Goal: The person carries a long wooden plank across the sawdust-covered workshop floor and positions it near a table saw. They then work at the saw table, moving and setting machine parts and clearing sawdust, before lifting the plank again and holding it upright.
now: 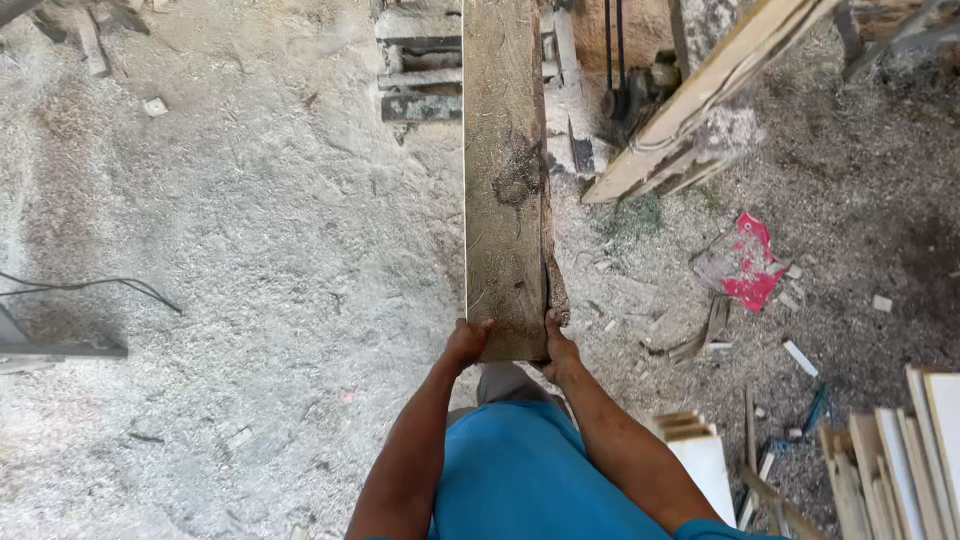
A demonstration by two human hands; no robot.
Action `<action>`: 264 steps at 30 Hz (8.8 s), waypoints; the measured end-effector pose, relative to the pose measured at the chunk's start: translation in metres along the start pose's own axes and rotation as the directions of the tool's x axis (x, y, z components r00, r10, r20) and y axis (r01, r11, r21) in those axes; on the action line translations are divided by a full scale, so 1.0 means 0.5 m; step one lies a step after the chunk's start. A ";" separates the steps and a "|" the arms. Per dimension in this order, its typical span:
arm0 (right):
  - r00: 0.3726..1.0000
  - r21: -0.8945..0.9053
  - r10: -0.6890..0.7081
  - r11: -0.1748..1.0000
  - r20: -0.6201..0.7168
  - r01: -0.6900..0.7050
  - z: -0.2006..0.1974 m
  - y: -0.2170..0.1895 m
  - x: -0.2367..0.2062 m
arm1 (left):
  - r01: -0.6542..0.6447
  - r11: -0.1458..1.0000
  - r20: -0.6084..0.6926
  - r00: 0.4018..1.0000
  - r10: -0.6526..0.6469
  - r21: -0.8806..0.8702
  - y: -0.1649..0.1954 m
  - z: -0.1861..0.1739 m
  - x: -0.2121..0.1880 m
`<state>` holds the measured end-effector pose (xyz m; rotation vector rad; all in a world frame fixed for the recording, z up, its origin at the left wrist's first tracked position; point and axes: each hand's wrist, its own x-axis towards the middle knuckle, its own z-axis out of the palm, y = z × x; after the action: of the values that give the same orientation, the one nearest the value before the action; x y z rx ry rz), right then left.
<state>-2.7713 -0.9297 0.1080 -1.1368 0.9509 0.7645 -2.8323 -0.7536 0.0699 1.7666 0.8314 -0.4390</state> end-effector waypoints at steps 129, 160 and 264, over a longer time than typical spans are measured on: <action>0.955 -0.125 0.162 0.983 0.249 -0.134 -0.041 0.129 -0.062 | 0.025 0.998 0.016 1.000 -0.026 0.053 -0.196 -0.009 -0.109; 0.961 -0.168 0.174 0.976 0.215 -0.139 0.037 0.046 0.009 | 0.031 0.999 -0.009 0.999 -0.031 -0.020 -0.133 -0.051 -0.007; 0.959 -0.160 0.124 0.983 0.256 -0.085 0.337 -0.255 0.225 | 0.035 0.994 0.059 0.997 -0.041 0.104 0.121 -0.225 0.392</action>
<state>-2.5744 -0.7965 0.0779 -1.0847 0.7422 1.0598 -2.6657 -0.5964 0.0221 1.8251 0.8135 -0.5670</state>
